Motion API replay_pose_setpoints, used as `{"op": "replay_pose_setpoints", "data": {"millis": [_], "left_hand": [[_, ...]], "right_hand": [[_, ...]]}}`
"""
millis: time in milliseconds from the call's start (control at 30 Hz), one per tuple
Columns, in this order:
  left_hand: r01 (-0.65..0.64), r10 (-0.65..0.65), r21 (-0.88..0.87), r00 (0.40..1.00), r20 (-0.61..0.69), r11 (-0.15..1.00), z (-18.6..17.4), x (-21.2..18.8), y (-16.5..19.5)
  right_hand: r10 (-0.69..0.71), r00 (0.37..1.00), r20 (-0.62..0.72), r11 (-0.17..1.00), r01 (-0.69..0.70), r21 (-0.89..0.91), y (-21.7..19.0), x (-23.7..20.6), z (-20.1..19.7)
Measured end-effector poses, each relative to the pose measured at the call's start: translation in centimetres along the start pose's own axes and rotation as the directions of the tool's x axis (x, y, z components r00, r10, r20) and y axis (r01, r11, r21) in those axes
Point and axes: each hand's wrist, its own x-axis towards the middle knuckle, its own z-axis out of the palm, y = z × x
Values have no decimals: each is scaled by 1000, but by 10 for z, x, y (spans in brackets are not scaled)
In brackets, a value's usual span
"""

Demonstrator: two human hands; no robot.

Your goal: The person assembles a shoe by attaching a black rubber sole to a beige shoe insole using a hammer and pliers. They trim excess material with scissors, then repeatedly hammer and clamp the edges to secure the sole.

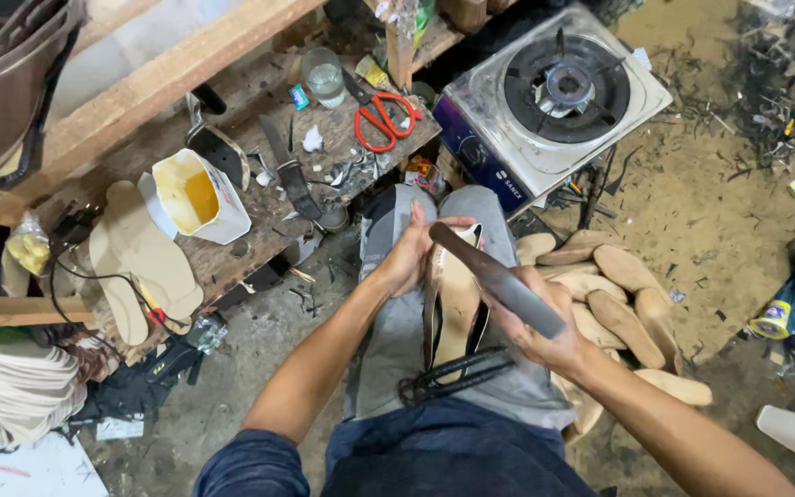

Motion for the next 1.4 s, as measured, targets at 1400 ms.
{"op": "replay_pose_setpoints", "data": {"millis": [1400], "left_hand": [[-63, 94, 349, 993, -73, 935, 1, -3, -6]], "right_hand": [[52, 990, -133, 970, -82, -231, -12, 21, 3]]}}
